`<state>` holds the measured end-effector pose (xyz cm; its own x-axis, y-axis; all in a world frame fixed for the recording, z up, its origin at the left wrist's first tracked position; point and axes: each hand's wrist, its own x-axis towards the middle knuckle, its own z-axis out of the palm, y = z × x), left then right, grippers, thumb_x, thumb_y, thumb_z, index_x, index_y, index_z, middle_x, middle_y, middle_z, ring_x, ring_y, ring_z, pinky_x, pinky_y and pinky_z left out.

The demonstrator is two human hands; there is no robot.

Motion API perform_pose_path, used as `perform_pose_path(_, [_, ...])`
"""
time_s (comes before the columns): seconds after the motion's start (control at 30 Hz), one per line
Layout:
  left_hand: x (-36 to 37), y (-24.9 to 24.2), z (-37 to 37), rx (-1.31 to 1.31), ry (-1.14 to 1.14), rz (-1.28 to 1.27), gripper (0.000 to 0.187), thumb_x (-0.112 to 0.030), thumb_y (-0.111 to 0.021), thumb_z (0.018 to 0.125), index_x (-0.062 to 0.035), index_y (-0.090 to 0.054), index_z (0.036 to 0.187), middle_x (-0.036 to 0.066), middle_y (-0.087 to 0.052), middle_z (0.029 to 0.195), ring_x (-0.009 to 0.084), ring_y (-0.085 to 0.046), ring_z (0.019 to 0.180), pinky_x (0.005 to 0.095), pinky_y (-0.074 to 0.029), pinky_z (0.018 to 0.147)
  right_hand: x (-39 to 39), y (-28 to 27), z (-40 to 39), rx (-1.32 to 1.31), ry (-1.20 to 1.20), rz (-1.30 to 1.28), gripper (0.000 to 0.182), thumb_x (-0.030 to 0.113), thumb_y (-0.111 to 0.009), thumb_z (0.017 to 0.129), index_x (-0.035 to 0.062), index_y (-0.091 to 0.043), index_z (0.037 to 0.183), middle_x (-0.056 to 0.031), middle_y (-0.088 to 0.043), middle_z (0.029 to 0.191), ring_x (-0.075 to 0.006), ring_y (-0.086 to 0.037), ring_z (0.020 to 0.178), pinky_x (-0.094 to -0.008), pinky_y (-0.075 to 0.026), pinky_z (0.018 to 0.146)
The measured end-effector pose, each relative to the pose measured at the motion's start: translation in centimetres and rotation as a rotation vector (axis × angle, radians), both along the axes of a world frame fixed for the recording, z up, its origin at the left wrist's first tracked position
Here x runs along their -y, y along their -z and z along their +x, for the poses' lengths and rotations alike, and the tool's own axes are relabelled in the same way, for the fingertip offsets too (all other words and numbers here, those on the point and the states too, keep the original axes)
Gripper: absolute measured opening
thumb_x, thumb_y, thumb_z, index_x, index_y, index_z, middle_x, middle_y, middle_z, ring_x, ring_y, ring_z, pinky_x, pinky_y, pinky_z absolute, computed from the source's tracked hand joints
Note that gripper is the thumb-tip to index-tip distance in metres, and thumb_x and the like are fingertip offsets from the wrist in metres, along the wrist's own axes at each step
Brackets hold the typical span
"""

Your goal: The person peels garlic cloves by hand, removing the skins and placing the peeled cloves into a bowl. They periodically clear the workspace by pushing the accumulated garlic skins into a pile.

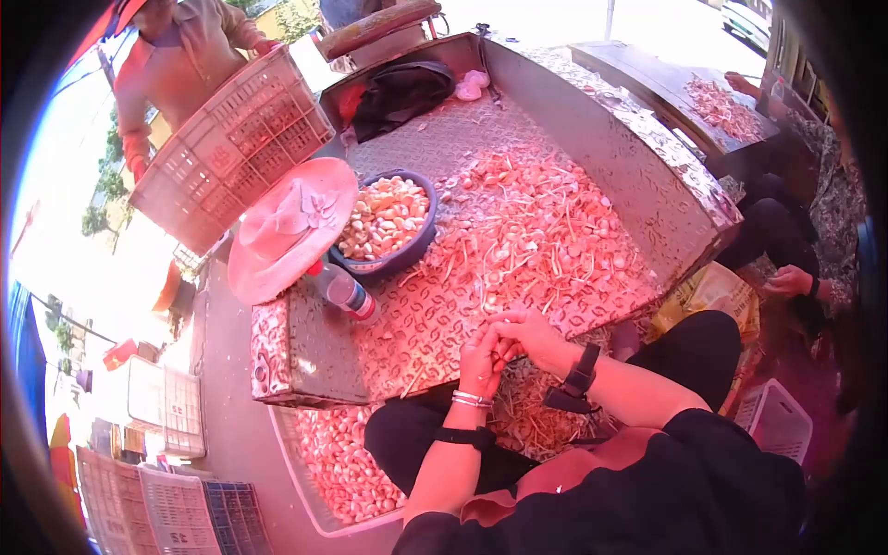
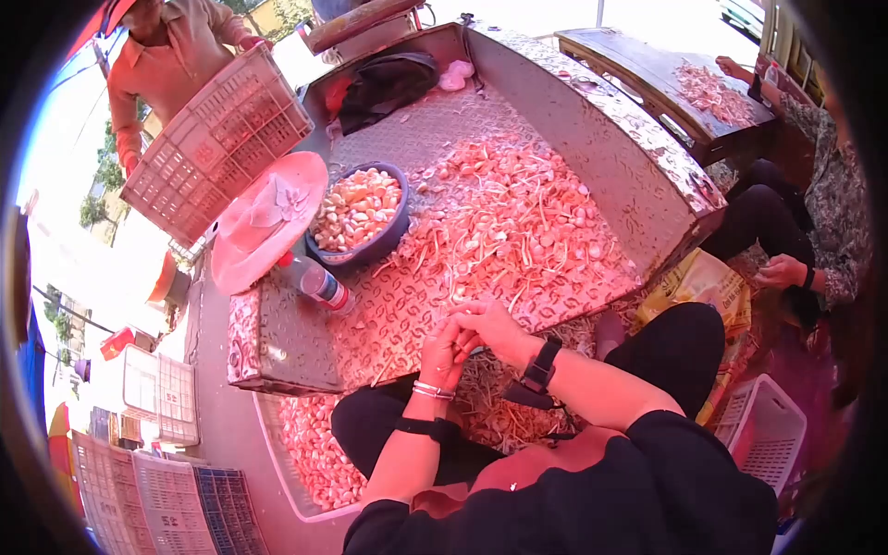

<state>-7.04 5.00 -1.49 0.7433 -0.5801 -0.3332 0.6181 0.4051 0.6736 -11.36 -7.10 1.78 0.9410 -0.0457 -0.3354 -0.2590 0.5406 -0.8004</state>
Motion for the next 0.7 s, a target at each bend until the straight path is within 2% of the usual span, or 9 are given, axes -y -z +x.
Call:
perform_pose_path(0.17, [-0.2,0.6,0.1,0.004,-0.036,0.032,0.016,-0.018,-0.052,0.091,-0.0024,-0.056,0.089,-0.002,-0.046,0.061,0.0048,-0.041,0.05,0.0157,-0.029,0.038,0.0,0.4,-0.2,-0.003,0.004,-0.061,0.015,0.012,-0.056,0.087,0.0012,-0.061,0.096,-0.0043,-0.062,0.079,-0.0106,-0.059,0.06,-0.0225,-0.052,0.054])
perform_pose_path(0.23, [-0.4,0.6,0.4,-0.133,-0.073,-0.043,0.019,-0.02,-0.049,0.092,-0.0044,-0.055,0.083,-0.001,-0.048,0.063,0.006,-0.043,0.05,0.0161,-0.03,0.039,-0.5,1.0,0.1,0.08,0.208,-0.089,0.013,0.01,-0.059,0.085,0.001,-0.062,0.093,-0.0043,-0.062,0.079,-0.0099,-0.059,0.061,-0.0216,-0.051,0.057])
perform_pose_path(0.4, [-0.2,0.9,0.5,-0.105,-0.047,0.008,0.02,-0.021,-0.046,0.094,-0.0063,-0.052,0.081,0.0,-0.049,0.065,0.0072,-0.044,0.051,0.0154,-0.032,0.04,0.3,1.8,0.3,0.088,0.098,-0.15,0.013,0.009,-0.062,0.082,0.0006,-0.061,0.092,-0.0044,-0.063,0.078,-0.0094,-0.059,0.062,-0.0203,-0.049,0.057])
perform_pose_path(0.47, [-0.1,1.6,0.5,-0.118,-0.042,-0.044,0.018,-0.019,-0.046,0.094,-0.0051,-0.051,0.084,0.001,-0.049,0.065,0.0071,-0.044,0.051,0.0154,-0.032,0.039,0.7,2.5,0.5,0.149,0.022,-0.268,0.012,0.007,-0.062,0.082,0.0004,-0.061,0.091,-0.0041,-0.062,0.075,-0.0095,-0.058,0.061,-0.0205,-0.049,0.056])
perform_pose_path(0.57, [-0.2,1.3,0.3,-0.072,-0.058,-0.084,0.016,-0.017,-0.046,0.094,-0.0034,-0.051,0.087,0.001,-0.05,0.065,0.0067,-0.045,0.051,0.0153,-0.032,0.039,0.7,2.2,0.1,0.111,0.079,-0.225,0.007,0.005,-0.061,0.081,0.0009,-0.061,0.087,-0.0042,-0.062,0.072,-0.0099,-0.059,0.06,-0.0213,-0.049,0.053])
perform_pose_path(0.63, [-0.2,0.8,0.3,-0.086,-0.063,-0.07,0.013,-0.015,-0.049,0.092,-0.0027,-0.052,0.09,0.001,-0.051,0.065,0.0063,-0.045,0.05,0.015,-0.032,0.038,0.5,2.1,0.0,0.089,0.113,-0.198,0.005,0.004,-0.061,0.08,0.0011,-0.06,0.084,-0.0042,-0.062,0.071,-0.0101,-0.059,0.06,-0.0217,-0.049,0.052])
perform_pose_path(0.7, [-0.2,0.5,0.4,-0.058,-0.107,0.048,0.01,-0.013,-0.054,0.09,-0.0029,-0.053,0.091,0.002,-0.052,0.065,0.0063,-0.046,0.05,0.0146,-0.033,0.038,0.6,2.1,-0.1,0.062,0.069,-0.257,0.003,0.004,-0.061,0.081,0.0016,-0.06,0.083,-0.0042,-0.063,0.07,-0.0106,-0.06,0.059,-0.0218,-0.049,0.052])
